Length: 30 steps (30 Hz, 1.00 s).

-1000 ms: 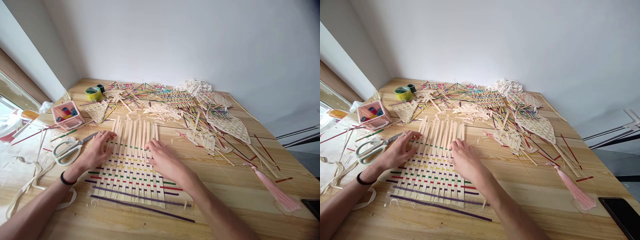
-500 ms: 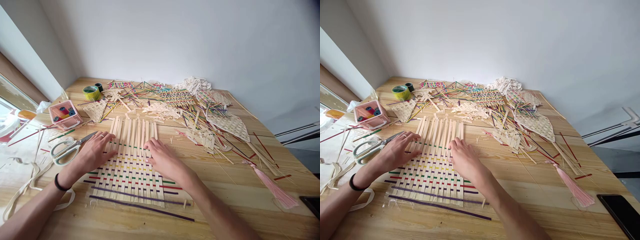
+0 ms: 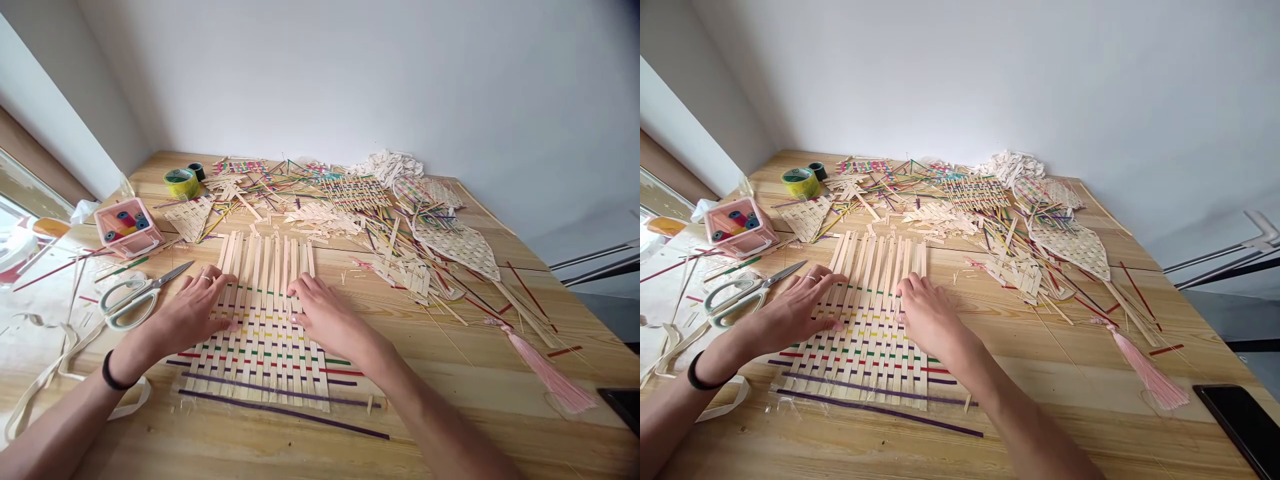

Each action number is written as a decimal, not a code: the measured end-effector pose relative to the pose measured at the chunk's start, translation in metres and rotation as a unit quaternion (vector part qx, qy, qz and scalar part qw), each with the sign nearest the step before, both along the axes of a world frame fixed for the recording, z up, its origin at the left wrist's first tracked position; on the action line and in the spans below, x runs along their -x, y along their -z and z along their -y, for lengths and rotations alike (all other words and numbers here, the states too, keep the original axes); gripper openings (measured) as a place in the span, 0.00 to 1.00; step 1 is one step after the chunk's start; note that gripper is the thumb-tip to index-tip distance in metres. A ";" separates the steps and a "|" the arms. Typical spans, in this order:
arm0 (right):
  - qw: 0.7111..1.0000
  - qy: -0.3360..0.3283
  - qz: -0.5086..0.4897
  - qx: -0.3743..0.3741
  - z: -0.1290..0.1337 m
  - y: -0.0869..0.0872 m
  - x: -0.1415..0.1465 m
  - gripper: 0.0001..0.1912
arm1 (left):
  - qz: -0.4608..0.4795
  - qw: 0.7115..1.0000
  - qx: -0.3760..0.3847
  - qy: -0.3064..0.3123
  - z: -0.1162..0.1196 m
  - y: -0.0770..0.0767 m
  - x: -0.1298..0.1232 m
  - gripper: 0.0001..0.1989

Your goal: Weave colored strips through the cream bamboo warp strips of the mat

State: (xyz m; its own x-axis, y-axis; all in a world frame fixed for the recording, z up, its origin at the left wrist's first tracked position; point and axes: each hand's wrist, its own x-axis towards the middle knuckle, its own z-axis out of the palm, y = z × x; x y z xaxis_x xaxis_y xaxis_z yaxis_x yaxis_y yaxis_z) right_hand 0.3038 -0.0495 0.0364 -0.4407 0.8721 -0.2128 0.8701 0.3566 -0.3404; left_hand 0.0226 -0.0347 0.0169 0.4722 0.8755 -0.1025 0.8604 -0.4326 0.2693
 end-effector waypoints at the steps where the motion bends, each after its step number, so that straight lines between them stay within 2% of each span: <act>1: 1.000 0.001 -0.001 0.000 0.000 0.000 0.000 0.13 | 0.003 1.000 0.003 0.000 0.000 0.000 0.000 0.31; 9: 1.000 0.003 -0.002 0.005 0.000 -0.001 0.000 0.14 | -0.003 0.999 0.032 -0.004 0.001 -0.001 -0.002 0.27; 15: 1.000 -0.003 -0.005 -0.015 0.001 0.002 -0.001 0.14 | 0.007 1.000 0.022 -0.011 0.001 0.001 -0.002 0.29; 21: 1.000 -0.005 -0.003 -0.014 0.001 0.002 -0.001 0.14 | 0.016 1.000 0.019 -0.010 0.001 0.003 -0.001 0.27; 26: 1.000 -0.004 -0.002 -0.006 0.001 0.000 -0.002 0.14 | -0.009 0.999 0.041 -0.020 0.000 -0.002 -0.003 0.28; 30: 1.000 -0.004 -0.012 0.006 0.000 -0.003 -0.002 0.13 | -0.032 0.999 0.030 -0.027 0.001 -0.006 -0.005 0.28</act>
State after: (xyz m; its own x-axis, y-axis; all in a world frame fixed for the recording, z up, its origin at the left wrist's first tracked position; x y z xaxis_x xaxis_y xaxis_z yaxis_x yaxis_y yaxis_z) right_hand 0.3062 -0.0493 0.0395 -0.4532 0.8658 -0.2119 0.8585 0.3601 -0.3650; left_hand 0.0273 -0.0362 0.0232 0.4147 0.8912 -0.1835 0.8985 -0.3692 0.2373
